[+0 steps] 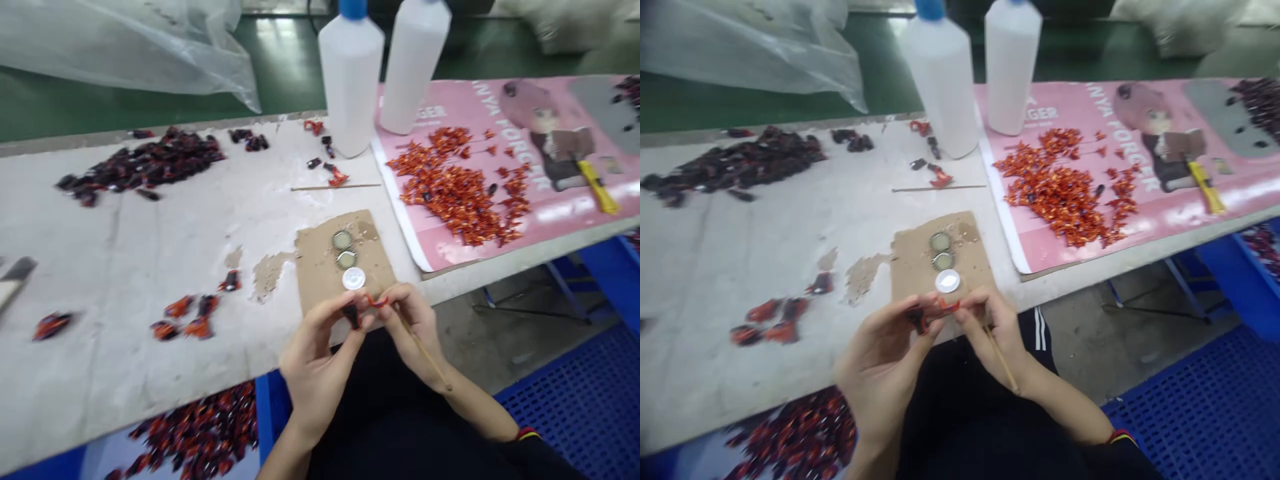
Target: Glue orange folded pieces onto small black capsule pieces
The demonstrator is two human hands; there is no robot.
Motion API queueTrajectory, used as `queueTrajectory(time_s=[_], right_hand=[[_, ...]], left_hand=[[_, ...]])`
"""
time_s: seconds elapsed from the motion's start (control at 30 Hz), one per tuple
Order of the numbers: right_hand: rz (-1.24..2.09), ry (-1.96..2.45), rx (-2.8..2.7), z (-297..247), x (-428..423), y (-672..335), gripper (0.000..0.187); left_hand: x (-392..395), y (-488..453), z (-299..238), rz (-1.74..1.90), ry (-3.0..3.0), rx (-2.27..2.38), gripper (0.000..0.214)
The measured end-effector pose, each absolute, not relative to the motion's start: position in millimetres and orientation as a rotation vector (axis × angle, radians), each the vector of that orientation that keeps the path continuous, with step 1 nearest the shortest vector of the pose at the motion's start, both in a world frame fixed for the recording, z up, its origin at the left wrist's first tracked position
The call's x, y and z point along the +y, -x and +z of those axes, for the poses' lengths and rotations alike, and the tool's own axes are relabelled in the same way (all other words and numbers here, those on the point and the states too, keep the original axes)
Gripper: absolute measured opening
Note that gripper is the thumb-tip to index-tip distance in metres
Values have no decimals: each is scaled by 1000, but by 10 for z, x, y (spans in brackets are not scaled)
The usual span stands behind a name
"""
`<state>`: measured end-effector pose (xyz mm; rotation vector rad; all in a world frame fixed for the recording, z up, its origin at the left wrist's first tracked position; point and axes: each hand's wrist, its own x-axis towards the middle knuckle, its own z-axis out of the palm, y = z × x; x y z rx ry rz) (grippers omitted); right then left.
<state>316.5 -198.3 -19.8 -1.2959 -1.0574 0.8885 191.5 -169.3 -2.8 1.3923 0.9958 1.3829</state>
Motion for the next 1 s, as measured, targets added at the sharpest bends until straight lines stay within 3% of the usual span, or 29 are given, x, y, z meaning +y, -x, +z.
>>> queueTrajectory(time_s=[0.2,0.4,0.53,0.83,1.0], right_hand=[[903,1308,-1133,-131,-1956,-3253,29],[1171,1211,-1130,-24,-2040,-3289,27],[1137,1243,-1139,-52,-2050,-3269,21],[1022,1276,-1101,-85,-2035,-3224,26],[921,1268,-1193,-107,-2047,-3259,17]], left_hand=[[-1606,-1902,-70,1391,-1416,973,47],[-1589,-1863,-125,1350,-1582,943,41],[-1587,-1861,-126,1330,-1695,854,38],[-1583,-1824,-82,1307,-1821,678,45],[-1607,-1813,-32,1245,-1751,619,40]])
